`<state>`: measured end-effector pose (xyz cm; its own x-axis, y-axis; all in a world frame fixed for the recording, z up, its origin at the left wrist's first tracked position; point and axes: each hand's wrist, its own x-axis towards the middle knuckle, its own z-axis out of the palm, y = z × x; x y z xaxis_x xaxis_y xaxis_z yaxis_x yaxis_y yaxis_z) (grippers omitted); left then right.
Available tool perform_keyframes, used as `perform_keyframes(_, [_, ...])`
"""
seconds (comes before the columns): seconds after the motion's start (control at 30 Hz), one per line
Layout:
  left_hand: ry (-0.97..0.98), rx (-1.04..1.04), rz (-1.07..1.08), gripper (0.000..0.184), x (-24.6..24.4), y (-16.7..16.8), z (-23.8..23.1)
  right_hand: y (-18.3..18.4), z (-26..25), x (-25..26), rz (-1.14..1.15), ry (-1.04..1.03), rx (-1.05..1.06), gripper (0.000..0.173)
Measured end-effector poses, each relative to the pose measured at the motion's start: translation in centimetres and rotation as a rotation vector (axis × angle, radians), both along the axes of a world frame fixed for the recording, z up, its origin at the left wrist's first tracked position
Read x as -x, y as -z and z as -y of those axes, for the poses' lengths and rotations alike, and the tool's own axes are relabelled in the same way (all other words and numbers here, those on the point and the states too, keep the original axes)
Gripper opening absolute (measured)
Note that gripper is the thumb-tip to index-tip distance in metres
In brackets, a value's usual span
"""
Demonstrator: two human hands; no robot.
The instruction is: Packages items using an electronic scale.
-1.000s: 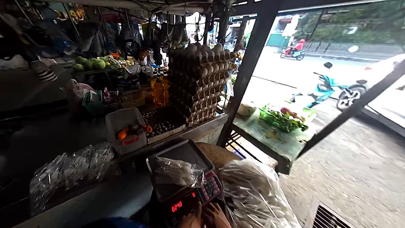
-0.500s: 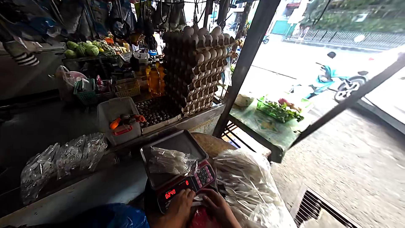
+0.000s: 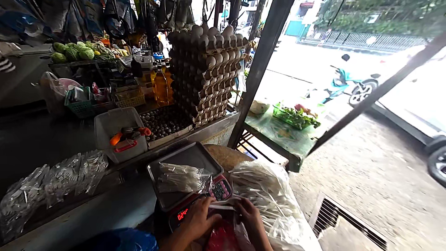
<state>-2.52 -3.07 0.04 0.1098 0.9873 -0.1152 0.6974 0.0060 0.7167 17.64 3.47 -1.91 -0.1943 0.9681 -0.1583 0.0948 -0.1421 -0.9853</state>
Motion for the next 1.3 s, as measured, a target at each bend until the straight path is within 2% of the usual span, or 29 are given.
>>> perform_keyframes(0.07, [-0.210,-0.185,0.092,0.051,1.0,1.4,0.3,0.6,-1.3,-0.4,-0.008,0.120,-0.062,0.019])
perform_keyframes(0.13, [-0.442,-0.392,0.092,0.038,1.4,2.0,0.2,1.1,-2.4,-0.4,-0.017,0.226,-0.077,0.020])
perform_keyframes(0.23, [-0.602,-0.543,0.037,0.033,1.2,1.5,-0.8,1.9,-3.6,0.7,-0.056,0.291,-0.048,0.021])
perform_keyframes(0.3, [-0.586,-0.543,0.012,0.041,0.9,0.9,-2.1,2.4,-3.9,2.0,-0.085,0.289,-0.057,0.021])
perform_keyframes(0.37, [-0.538,-0.427,-0.041,0.048,0.5,0.0,-3.8,2.5,-3.9,3.4,-0.118,0.267,-0.047,0.021])
perform_keyframes(0.43, [-0.489,-0.253,-0.105,0.035,0.2,-1.0,-5.3,2.1,-3.7,4.9,-0.155,0.261,-0.029,0.020])
perform_keyframes(0.47, [-0.496,-0.236,-0.130,0.028,-0.2,-1.3,-5.9,2.1,-3.7,5.4,-0.161,0.256,-0.023,0.020])
perform_keyframes(0.63, [-0.518,-0.440,-0.116,0.019,-2.5,-1.9,-6.4,2.4,-3.7,7.9,-0.118,0.171,-0.088,0.020])
perform_keyframes(0.73, [-0.499,-0.463,-0.063,0.018,-3.4,-1.8,-6.3,0.8,-2.9,10.1,0.032,0.026,-0.269,0.024])
perform_keyframes(0.83, [-0.537,-0.540,-0.027,0.017,-2.7,-2.1,-5.9,-1.1,-2.4,11.6,0.041,-0.158,-0.269,0.032])
perform_keyframes(0.93, [-0.590,-0.470,0.033,0.019,-0.8,-3.2,-5.3,-2.3,-3.1,10.7,0.131,-0.309,-0.172,0.038])
perform_keyframes(1.07, [-0.580,-0.325,0.101,0.021,1.1,-4.6,-4.8,-2.3,-3.2,10.7,0.091,-0.178,-0.145,0.030])
perform_keyframes(1.17, [-0.492,-0.269,0.123,0.022,1.1,-5.2,-4.5,-2.8,-2.7,12.3,0.149,-0.246,-0.224,0.019])
perform_keyframes(1.23, [-0.503,-0.304,0.118,0.021,1.4,-5.2,-4.5,-2.9,-3.2,12.4,0.190,-0.361,-0.282,0.024])
perform_keyframes(1.3, [-0.511,-0.291,0.118,0.021,2.4,-5.3,-4.4,-2.8,-3.9,11.2,0.317,-0.362,-0.402,0.028])
